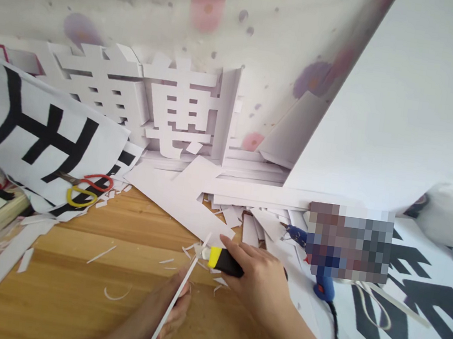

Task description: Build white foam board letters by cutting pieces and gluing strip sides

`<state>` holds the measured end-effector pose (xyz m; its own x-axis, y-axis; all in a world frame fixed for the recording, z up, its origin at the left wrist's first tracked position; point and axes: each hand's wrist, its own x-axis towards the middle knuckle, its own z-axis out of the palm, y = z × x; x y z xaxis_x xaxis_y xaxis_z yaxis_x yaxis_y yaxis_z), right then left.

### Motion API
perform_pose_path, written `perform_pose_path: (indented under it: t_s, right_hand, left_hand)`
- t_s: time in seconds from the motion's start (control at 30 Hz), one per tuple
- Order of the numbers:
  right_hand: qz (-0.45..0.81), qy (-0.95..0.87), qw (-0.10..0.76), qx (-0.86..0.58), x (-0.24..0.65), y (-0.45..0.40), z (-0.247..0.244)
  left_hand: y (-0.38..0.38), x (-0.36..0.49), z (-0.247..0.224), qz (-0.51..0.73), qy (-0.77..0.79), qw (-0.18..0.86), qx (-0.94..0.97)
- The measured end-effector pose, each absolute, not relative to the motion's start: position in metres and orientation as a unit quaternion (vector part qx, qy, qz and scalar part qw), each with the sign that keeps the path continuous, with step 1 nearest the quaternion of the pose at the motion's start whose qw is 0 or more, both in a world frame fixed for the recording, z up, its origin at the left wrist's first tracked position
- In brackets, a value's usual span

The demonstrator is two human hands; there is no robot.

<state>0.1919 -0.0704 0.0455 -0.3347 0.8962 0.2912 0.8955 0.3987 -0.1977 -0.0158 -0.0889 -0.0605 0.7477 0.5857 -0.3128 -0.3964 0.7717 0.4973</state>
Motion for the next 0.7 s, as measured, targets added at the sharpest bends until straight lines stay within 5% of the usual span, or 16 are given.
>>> perform_pose_path:
  t_s: [0.7]
  right_hand:
    - [0.010,-0.823,0.175,-0.541,0.1939,-0.0717,0.0468]
  left_hand:
    - [-0.0839,-0.0172,-0.0691,0.216,0.199,0.930,0.220]
